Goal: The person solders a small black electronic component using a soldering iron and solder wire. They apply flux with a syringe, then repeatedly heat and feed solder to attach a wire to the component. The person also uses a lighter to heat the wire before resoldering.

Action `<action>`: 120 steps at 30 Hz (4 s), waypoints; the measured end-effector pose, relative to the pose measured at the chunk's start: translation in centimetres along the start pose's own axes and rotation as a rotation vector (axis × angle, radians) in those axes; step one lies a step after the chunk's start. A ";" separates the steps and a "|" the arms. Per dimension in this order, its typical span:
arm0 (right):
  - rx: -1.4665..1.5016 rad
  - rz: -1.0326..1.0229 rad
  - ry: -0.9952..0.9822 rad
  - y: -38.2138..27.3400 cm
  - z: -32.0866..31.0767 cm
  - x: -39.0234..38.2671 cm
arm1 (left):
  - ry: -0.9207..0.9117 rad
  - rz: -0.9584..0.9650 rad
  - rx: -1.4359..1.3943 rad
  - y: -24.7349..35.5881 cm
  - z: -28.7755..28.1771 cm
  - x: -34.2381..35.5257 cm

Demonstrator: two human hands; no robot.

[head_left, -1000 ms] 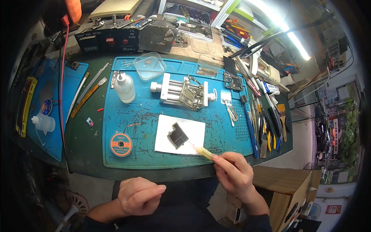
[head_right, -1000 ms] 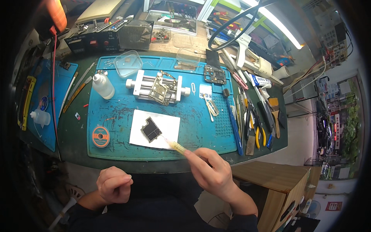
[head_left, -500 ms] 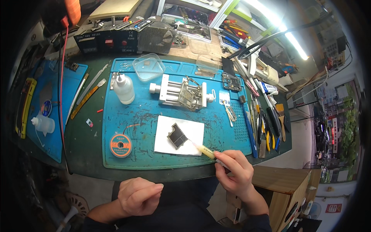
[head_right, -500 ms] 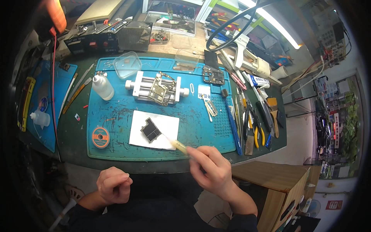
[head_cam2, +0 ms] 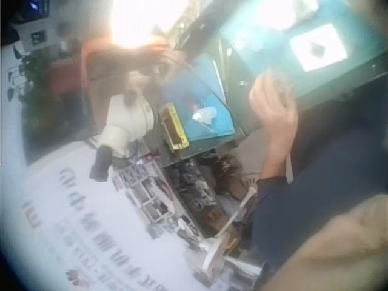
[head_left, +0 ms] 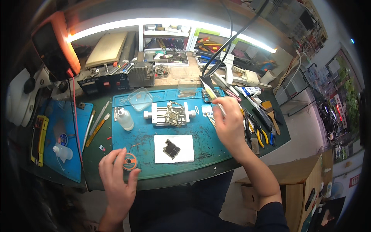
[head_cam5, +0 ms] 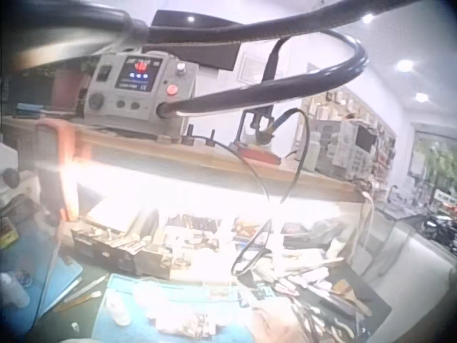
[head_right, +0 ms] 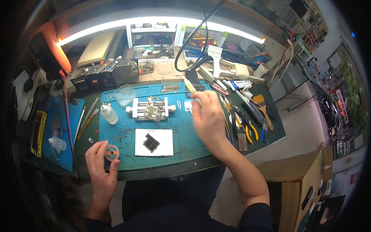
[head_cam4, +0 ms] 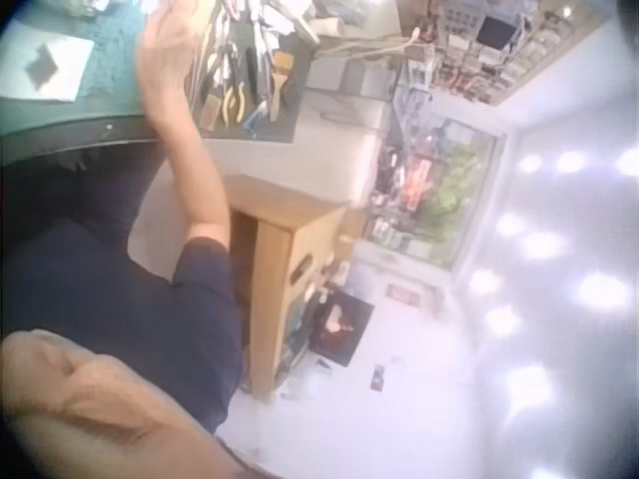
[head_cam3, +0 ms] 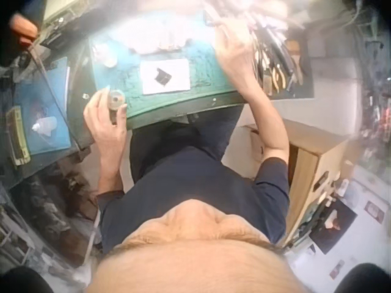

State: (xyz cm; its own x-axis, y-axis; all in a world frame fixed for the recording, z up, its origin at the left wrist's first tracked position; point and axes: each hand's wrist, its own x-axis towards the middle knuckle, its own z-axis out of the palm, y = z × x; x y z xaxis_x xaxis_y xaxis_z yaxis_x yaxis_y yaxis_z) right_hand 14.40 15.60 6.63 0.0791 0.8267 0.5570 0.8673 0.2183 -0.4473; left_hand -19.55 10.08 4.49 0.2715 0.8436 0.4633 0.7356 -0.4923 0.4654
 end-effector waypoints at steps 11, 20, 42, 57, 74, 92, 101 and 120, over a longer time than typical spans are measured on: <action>-0.219 -0.043 0.062 -0.9 1.9 1.7 | -0.072 0.034 0.032 0.8 0.5 1.4; 1.066 0.073 0.245 -7.9 -6.4 22.9 | -0.123 -0.142 -0.568 -0.4 0.0 3.5; 0.206 -0.185 0.196 -2.5 -17.8 19.8 | -0.096 -0.195 -0.605 0.2 2.3 2.3; 0.325 0.129 0.153 -3.7 -17.5 27.2 | -0.050 -0.066 -0.547 1.2 3.1 3.3; 0.375 -0.326 -0.105 -1.9 -3.2 -8.8 | -0.205 -0.118 -0.395 3.5 2.9 3.9; 0.268 -0.195 -0.055 -3.9 0.1 -9.5 | -0.314 -0.078 -0.393 3.2 3.4 4.7; 0.241 -0.188 -0.077 -4.1 -0.2 -9.2 | -0.294 -0.025 -0.394 3.1 3.5 4.5; 0.284 -0.180 -0.152 -4.2 -0.1 -8.8 | -0.275 -0.015 -0.352 3.6 3.3 4.9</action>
State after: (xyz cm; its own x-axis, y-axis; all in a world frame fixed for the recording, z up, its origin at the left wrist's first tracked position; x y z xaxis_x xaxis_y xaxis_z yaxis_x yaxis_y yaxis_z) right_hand 10.09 7.36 3.65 -0.1544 0.8251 0.5435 0.6880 0.4846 -0.5402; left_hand -13.54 13.15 5.94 0.4526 0.8534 0.2586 0.4974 -0.4823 0.7211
